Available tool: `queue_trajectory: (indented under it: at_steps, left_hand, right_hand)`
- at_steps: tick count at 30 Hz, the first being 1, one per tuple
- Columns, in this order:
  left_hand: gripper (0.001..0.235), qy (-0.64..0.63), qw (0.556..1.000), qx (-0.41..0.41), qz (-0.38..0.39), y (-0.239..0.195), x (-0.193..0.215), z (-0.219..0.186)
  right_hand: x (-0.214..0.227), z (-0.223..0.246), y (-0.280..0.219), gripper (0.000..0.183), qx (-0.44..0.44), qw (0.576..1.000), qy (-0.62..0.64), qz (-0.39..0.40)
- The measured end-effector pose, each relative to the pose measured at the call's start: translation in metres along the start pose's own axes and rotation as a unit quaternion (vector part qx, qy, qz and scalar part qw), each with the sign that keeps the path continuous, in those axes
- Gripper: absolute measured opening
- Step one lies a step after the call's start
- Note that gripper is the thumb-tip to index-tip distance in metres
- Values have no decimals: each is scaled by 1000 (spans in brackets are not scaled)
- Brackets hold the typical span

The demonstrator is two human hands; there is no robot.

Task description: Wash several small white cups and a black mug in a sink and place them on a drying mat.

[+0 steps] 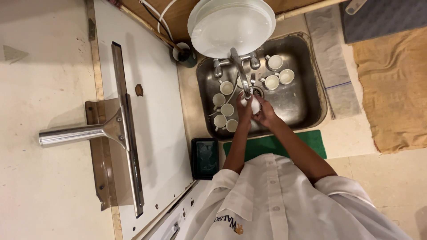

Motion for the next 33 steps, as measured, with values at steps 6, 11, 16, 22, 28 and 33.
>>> queue_trajectory:
  at_steps: [6, 11, 16, 22, 28, 33]
  left_hand:
    - [68, 45, 999, -18, -2, -40, 6, -85]
    - [71, 88, 995, -42, -17, -45, 18, -123]
    - [73, 121, 990, -60, -45, -53, 37, -152]
    - [77, 160, 982, -71, -74, -53, 54, -144]
    - [80, 212, 971, -87, -71, -42, 53, -119]
    - [83, 261, 960, -97, -39, -46, 31, -81]
  right_hand:
    - [-24, 4, 29, 33, 30, 977, -204, -54]
    - [-73, 62, 9, 33, 189, 821, -526, -115]
    - [-95, 65, 17, 37, 174, 862, -471, -68]
    - [-96, 21, 28, 27, -122, 971, 181, 95]
    - [-60, 63, 8, 30, 265, 657, -697, -114]
    - [29, 21, 16, 69, 187, 886, -421, 43]
Point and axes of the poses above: each hand's wrist, its own y-axis towards the middle knuckle, its own x-axis out of the back of the hand, z = x × y, the point moved 7 cm from there along y, towards the middle knuckle, and after that the axes turned 2 degrees about -x, right-handed, at the moved point
